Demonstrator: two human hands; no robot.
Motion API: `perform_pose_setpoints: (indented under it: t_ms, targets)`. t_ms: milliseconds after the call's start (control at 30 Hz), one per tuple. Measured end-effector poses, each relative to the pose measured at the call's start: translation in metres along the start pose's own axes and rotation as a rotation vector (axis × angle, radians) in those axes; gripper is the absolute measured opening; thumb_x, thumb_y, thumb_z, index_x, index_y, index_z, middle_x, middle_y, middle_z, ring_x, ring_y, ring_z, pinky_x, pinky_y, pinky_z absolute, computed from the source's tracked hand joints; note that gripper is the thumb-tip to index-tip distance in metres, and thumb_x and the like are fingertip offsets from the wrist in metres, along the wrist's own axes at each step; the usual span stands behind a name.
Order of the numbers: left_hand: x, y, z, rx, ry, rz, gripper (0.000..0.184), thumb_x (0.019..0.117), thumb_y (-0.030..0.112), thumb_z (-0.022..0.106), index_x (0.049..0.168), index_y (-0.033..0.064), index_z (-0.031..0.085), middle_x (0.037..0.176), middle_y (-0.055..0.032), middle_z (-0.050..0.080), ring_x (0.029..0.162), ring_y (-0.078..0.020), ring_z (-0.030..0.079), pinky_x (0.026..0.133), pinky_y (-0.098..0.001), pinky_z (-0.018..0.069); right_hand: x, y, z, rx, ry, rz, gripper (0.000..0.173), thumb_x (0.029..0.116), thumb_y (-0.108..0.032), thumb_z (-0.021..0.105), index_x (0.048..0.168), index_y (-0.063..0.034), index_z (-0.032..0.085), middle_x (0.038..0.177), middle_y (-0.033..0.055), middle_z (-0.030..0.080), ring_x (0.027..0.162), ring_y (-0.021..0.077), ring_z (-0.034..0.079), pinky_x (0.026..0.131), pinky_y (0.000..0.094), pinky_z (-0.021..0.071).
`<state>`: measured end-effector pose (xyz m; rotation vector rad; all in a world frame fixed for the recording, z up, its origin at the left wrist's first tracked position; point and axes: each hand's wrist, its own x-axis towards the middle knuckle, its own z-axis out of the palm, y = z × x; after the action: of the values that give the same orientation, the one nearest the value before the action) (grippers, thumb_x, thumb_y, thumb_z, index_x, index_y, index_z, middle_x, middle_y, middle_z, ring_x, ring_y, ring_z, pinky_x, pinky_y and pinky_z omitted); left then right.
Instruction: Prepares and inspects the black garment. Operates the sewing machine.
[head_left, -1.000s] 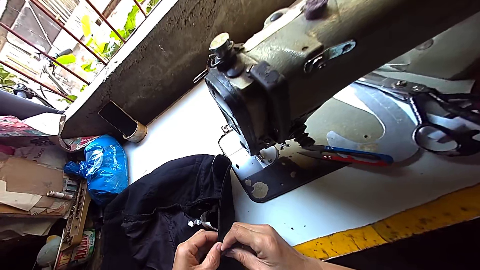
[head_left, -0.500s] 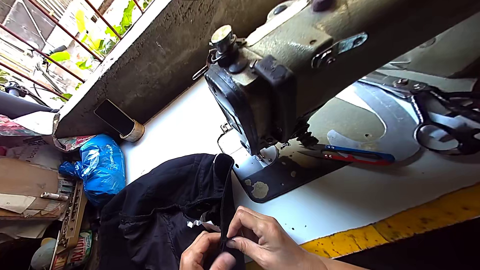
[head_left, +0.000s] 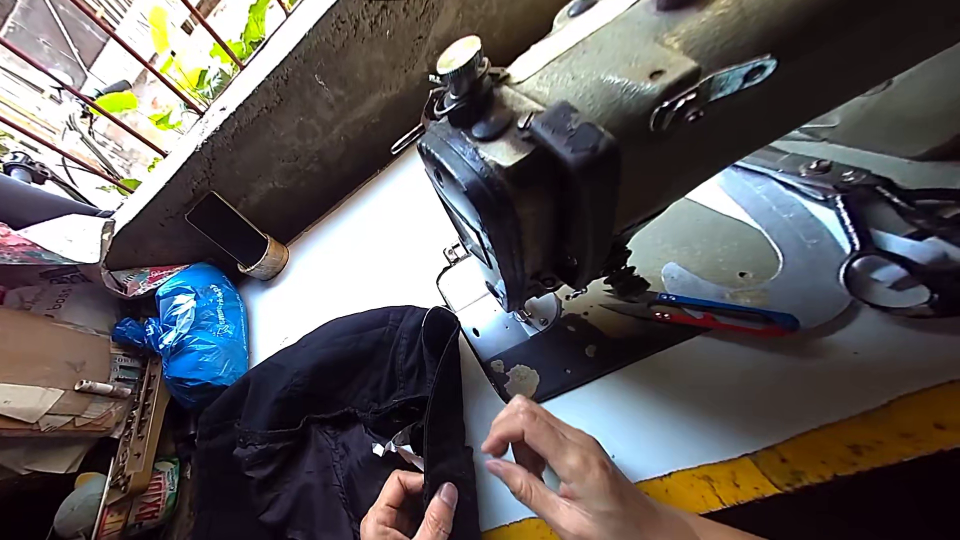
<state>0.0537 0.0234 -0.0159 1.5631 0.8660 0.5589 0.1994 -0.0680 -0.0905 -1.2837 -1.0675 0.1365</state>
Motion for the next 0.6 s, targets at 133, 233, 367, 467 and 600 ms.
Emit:
perform_pose_setpoints:
  t_ms: [133, 233, 367, 467, 600]
  targets:
    - [0.000, 0.000, 0.003, -0.044, 0.027, -0.001, 0.019, 0.0892, -0.012, 0.062, 0.088, 0.0054, 0.069, 0.079, 0.0049, 0.073, 0.072, 0.0000, 0.069, 0.071, -0.0187, 0.0592, -0.011, -0.009, 0.010, -0.024, -0.052, -0.021, 0.014, 0.1012, -0.018, 0.061, 0.101, -0.0047, 0.062, 0.088, 0.0104, 0.061, 0.070, 0.0129, 0.056, 0.063, 0.0186, 0.0466]
    - [-0.001, 0.000, 0.005, -0.055, 0.047, 0.012, 0.020, 0.0890, -0.012, 0.061, 0.086, 0.0060, 0.069, 0.079, 0.0056, 0.073, 0.072, 0.0009, 0.069, 0.071, -0.0177, 0.0588, -0.013, -0.008, 0.019, -0.065, -0.044, -0.028, 0.014, 0.1005, -0.019, 0.061, 0.102, -0.0054, 0.062, 0.090, 0.0105, 0.061, 0.071, 0.0142, 0.056, 0.063, 0.0198, 0.0470]
    - [-0.001, -0.002, 0.004, -0.048, 0.054, 0.036, 0.023, 0.0950, -0.007, 0.056, 0.082, 0.0078, 0.070, 0.073, 0.0077, 0.071, 0.067, 0.0034, 0.066, 0.067, -0.0148, 0.0560, -0.014, -0.007, 0.023, -0.152, -0.027, -0.091, 0.012, 0.1026, -0.020, 0.058, 0.102, -0.0084, 0.061, 0.094, 0.0092, 0.060, 0.076, 0.0141, 0.057, 0.066, 0.0192, 0.0477]
    - [0.000, -0.005, 0.003, -0.040, 0.083, 0.055, 0.033, 0.0989, -0.003, 0.050, 0.076, 0.0117, 0.067, 0.065, 0.0114, 0.064, 0.060, 0.0064, 0.059, 0.060, -0.0121, 0.0508, -0.014, -0.006, 0.024, -0.205, -0.013, -0.095, 0.015, 0.1027, -0.024, 0.057, 0.101, -0.0107, 0.064, 0.093, 0.0077, 0.059, 0.073, 0.0125, 0.054, 0.064, 0.0189, 0.0458]
    - [0.000, -0.007, 0.004, -0.024, 0.085, 0.107, 0.028, 0.0988, -0.005, 0.050, 0.082, 0.0094, 0.067, 0.069, 0.0108, 0.067, 0.062, 0.0062, 0.061, 0.062, -0.0120, 0.0526, -0.014, -0.006, 0.024, -0.253, -0.013, -0.094, 0.018, 0.1036, -0.026, 0.056, 0.103, -0.0096, 0.064, 0.095, 0.0083, 0.059, 0.074, 0.0132, 0.055, 0.064, 0.0189, 0.0461]
